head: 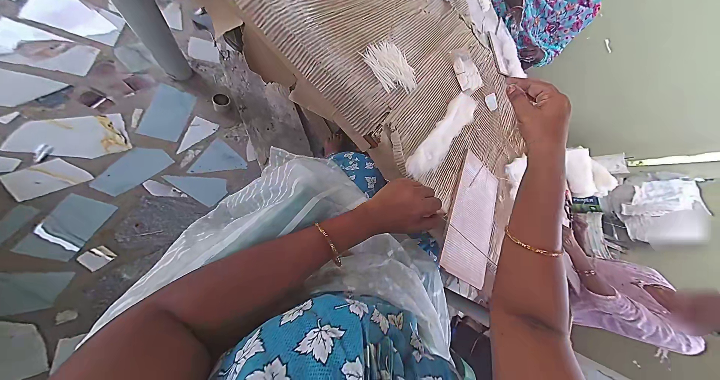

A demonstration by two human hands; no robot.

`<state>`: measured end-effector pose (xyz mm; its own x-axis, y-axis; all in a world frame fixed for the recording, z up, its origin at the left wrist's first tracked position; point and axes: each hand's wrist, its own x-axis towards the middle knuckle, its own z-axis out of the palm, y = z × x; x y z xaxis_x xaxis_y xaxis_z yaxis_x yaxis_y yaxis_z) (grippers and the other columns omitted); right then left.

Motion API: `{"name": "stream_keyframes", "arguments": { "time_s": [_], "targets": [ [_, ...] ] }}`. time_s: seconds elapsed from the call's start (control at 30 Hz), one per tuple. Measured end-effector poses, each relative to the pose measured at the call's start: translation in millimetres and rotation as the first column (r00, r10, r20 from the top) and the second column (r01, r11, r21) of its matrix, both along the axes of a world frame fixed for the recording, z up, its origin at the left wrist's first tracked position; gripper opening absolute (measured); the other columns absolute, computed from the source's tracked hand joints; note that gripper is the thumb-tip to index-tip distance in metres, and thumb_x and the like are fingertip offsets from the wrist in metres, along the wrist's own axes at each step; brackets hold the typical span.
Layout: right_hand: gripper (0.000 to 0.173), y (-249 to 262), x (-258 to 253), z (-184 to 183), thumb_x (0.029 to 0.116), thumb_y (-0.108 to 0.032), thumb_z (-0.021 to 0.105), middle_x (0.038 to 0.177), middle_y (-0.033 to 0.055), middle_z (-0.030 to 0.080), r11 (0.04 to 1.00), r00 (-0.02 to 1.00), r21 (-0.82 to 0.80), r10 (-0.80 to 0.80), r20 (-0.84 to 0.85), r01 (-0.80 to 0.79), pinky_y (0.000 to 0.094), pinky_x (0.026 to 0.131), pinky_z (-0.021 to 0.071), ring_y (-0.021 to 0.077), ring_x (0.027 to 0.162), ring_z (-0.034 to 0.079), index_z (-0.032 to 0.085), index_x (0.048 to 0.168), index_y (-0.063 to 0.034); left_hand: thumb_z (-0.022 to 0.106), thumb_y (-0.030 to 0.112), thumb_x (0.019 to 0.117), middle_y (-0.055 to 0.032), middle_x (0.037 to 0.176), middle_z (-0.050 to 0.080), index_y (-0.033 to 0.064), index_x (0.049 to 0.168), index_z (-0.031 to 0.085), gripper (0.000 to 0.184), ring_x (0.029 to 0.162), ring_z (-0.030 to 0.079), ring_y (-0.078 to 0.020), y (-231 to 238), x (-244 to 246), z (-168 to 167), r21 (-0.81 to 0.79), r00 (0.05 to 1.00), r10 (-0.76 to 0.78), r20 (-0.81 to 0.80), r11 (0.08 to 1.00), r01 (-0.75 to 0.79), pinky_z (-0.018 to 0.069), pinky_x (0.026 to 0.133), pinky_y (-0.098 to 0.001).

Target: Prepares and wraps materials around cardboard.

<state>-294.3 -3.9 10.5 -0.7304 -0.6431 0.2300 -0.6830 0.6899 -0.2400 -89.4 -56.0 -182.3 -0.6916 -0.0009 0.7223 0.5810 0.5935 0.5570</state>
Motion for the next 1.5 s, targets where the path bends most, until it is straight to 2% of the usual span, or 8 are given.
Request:
{"name": "stream_keyframes", "arguments": {
  "time_s": [0.13,0.2,0.27,0.4,0.57,0.93,1.3,1.5],
  "targets": [
    [0.034,60.5,17.8,-7.4,0.1042,-0.027,0.057,0.128,0.013,0.067,0.985,0.979,-0.037,-0.164,0.119,0.169,0.034,0.097,0.0492,0.0143,0.109,0.064,0.069,0.128,-0.0063,0.047,0.022,0.1054,-0.0127,0.077,0.064,0.0011,0.088,0.07,0.035,0.073,0.067,-0.0276,-12.9,3.4,8.5,0.219,0.968,0.171,0.186,0.953,-0.211,0.054,0.066,-0.0438],
    [0.034,68.7,42.1,-5.3,0.1075,-0.026,0.054,0.136,0.0066,0.061,0.955,0.902,0.1,-0.298,0.314,0.28,0.0297,0.103,0.0435,0.0082,0.115,0.059,0.06,0.137,-0.0097,0.037,0.025,0.112,-0.0124,0.088,0.064,0.0021,0.105,0.069,0.039,0.079,0.063,-0.0237,-27.8,-1.1,16.6,0.332,0.908,0.211,0.362,0.881,-0.337,0.0513,0.072,-0.0419],
    [0.029,99.8,51.4,-49.5,0.1032,-0.025,0.061,0.121,0.0084,0.069,0.983,0.952,-0.074,-0.144,0.269,0.169,0.0292,0.09,0.0505,0.0084,0.101,0.064,0.069,0.124,-0.0075,0.033,0.026,0.1133,-0.0126,0.095,0.065,0.0051,0.128,0.064,0.04,0.082,0.063,-0.0216,-38.4,-5.9,20.5,0.373,0.863,0.242,0.443,0.826,-0.423,0.0521,0.076,-0.0399],
    [0.021,107.8,107.9,-103.0,0.1012,-0.017,0.064,0.122,0.0125,0.066,0.986,0.964,-0.16,0.084,0.252,-0.044,0.0262,0.08,0.0569,0.0139,0.096,0.068,0.072,0.119,-0.008,0.03,0.012,0.1113,-0.0105,0.096,0.064,0.0094,0.163,0.027,0.052,0.08,0.062,-0.0185,-62.7,-21.6,26.0,0.29,0.858,0.296,0.42,0.852,-0.436,0.0527,0.076,-0.0354],
    [0.028,81.3,141.7,-138.4,0.0983,-0.022,0.07,0.123,0.0176,0.061,0.983,0.986,-0.152,0.125,0.109,-0.108,0.0428,0.082,0.052,0.03,0.103,0.062,0.07,0.123,-0.0081,0.035,0.011,0.1108,-0.0056,0.098,0.068,0.0129,0.153,0.046,0.043,0.075,0.06,-0.0145,-77.7,-34.2,25.9,0.17,0.927,0.106,0.36,0.969,-0.177,0.051,0.072,-0.0347],
    [0.019,62.2,149.7,-151.6,0.0991,-0.018,0.068,0.122,0.0181,0.06,0.993,1.0,-0.118,-0.004,-0.004,0.003,0.0465,0.081,0.0506,0.0361,0.106,0.059,0.071,0.114,-0.0074,0.037,0.015,0.1121,-0.0103,0.11,0.075,0.0139,0.162,0.031,0.05,0.082,0.071,-0.0318,-70.3,-30.2,28.3,-0.072,0.844,0.106,0.526,0.994,-0.08,0.0542,0.078,-0.0548],
    [0.015,96.9,151.2,-139.0,0.1012,-0.018,0.064,0.121,0.0131,0.057,0.97,0.964,-0.239,0.021,0.266,0.045,0.0369,0.081,0.049,0.0232,0.103,0.057,0.073,0.107,-0.0078,0.036,0.019,0.1127,-0.0157,0.11,0.075,0.0146,0.154,0.047,0.043,0.089,0.073,-0.0428,-65.0,-27.4,23.4,-0.181,0.845,0.216,0.489,0.973,-0.144,0.0525,0.076,-0.0658],
    [0.016,128.2,137.5,-126.4,0.102,-0.02,0.063,0.118,0.0101,0.058,0.934,0.932,-0.318,-0.041,0.359,0.163,0.027,0.081,0.0479,0.0137,0.101,0.057,0.072,0.108,-0.0081,0.036,0.021,0.1129,-0.0118,0.115,0.075,0.018,0.161,0.034,0.048,0.087,0.071,-0.037,-63.2,-26.3,28.9,-0.07,0.81,0.166,0.562,0.986,-0.153,0.0524,0.078,-0.0624]
  ]
}}
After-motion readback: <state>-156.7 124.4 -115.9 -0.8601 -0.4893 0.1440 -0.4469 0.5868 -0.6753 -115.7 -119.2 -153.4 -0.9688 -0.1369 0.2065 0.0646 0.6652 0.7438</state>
